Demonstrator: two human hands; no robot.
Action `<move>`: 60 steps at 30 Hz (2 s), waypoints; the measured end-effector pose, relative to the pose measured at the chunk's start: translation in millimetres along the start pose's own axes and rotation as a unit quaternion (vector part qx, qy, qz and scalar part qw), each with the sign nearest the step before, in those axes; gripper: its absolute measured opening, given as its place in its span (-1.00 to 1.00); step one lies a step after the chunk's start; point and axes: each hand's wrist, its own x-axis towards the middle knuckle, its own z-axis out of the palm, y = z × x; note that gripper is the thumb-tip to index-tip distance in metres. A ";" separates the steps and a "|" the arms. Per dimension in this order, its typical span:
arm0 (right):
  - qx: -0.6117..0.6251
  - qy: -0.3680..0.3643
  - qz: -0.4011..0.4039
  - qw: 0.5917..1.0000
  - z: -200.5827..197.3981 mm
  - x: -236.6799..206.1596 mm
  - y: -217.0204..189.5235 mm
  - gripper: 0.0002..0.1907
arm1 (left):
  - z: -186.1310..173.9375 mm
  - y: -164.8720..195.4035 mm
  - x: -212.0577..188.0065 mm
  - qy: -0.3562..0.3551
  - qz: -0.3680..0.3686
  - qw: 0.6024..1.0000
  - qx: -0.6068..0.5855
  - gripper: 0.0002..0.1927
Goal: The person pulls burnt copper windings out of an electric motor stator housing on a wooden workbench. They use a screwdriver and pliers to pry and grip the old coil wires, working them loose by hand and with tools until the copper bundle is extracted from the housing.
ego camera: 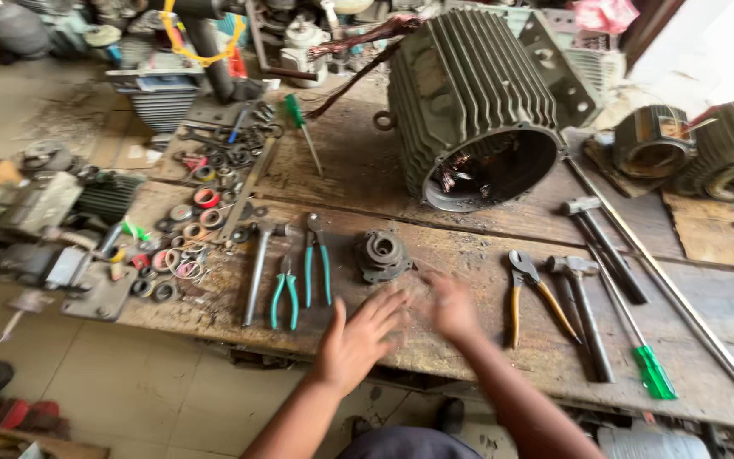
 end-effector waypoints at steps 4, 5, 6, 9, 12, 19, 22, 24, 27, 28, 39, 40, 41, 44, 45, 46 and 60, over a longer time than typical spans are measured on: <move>-0.017 -0.035 0.363 0.931 -65.0 -78.0 85.3 -0.47 | -68.3 33.6 -62.4 0.131 0.006 0.945 0.300 -0.49; -0.142 0.024 0.220 0.965 -72.4 -108.8 96.4 -0.43 | -86.1 36.1 -71.0 0.247 0.005 0.898 0.363 -0.63; -0.260 0.076 0.067 0.960 -80.1 -142.4 103.5 -0.39 | -104.0 43.5 -78.7 0.312 0.032 0.843 0.437 -0.71; -0.046 0.017 0.353 0.934 -81.0 -201.5 107.4 -0.50 | -133.8 65.4 -71.3 0.421 0.035 0.810 0.407 -0.77; 0.049 0.099 0.348 0.931 -72.9 -239.6 81.2 -0.34 | -118.6 80.6 -43.9 0.380 0.121 0.658 0.638 -0.76; -0.075 0.010 0.437 0.896 -91.9 -194.8 66.0 -0.42 | -43.6 78.8 25.6 0.335 -0.057 0.638 0.691 -0.82; -0.182 0.014 0.319 0.930 -106.2 -158.3 80.3 -0.38 | -32.1 59.8 34.1 0.192 0.086 0.552 0.806 -0.68; -0.226 0.016 0.285 0.931 -108.9 -132.0 93.4 -0.35 | -29.0 44.6 32.4 0.072 0.284 0.401 0.868 -0.34; -0.266 -0.003 0.307 0.914 -100.3 -96.4 112.3 -0.34 | -27.5 22.0 23.0 0.202 -0.236 0.629 0.712 -0.73; -0.276 -0.017 0.326 0.904 -95.4 -88.7 118.2 -0.34 | -27.6 15.1 19.0 0.189 -0.234 0.641 0.706 -0.72; 0.070 0.007 0.453 0.889 -96.0 -68.2 204.9 -0.70 | -8.5 -62.4 23.2 0.145 -0.154 0.788 0.579 -0.76; 0.147 0.007 0.510 0.848 -108.4 -67.5 214.6 -0.67 | -3.5 -71.8 30.8 0.142 -0.155 0.792 0.573 -0.75; 0.213 0.028 0.485 0.848 -122.6 -65.4 223.2 -0.68 | 1.5 -81.5 41.0 0.139 -0.153 0.796 0.569 -0.74; 0.350 0.051 0.444 0.823 -170.8 -55.6 236.9 -0.66 | 19.2 -115.0 82.9 0.128 -0.166 0.794 0.571 -0.64; 0.356 0.028 0.461 0.813 -190.9 -58.3 235.9 -0.61 | 26.0 -127.6 100.8 0.125 -0.172 0.791 0.573 -0.59; 0.426 0.025 0.442 0.789 -205.0 -59.2 230.7 -0.61 | 32.9 -139.8 119.6 0.131 -0.216 0.769 0.587 -0.45; 0.702 -0.213 0.329 0.594 -248.1 -40.0 171.1 -0.78 | 51.1 -160.3 255.0 0.264 -0.159 0.710 0.633 -0.64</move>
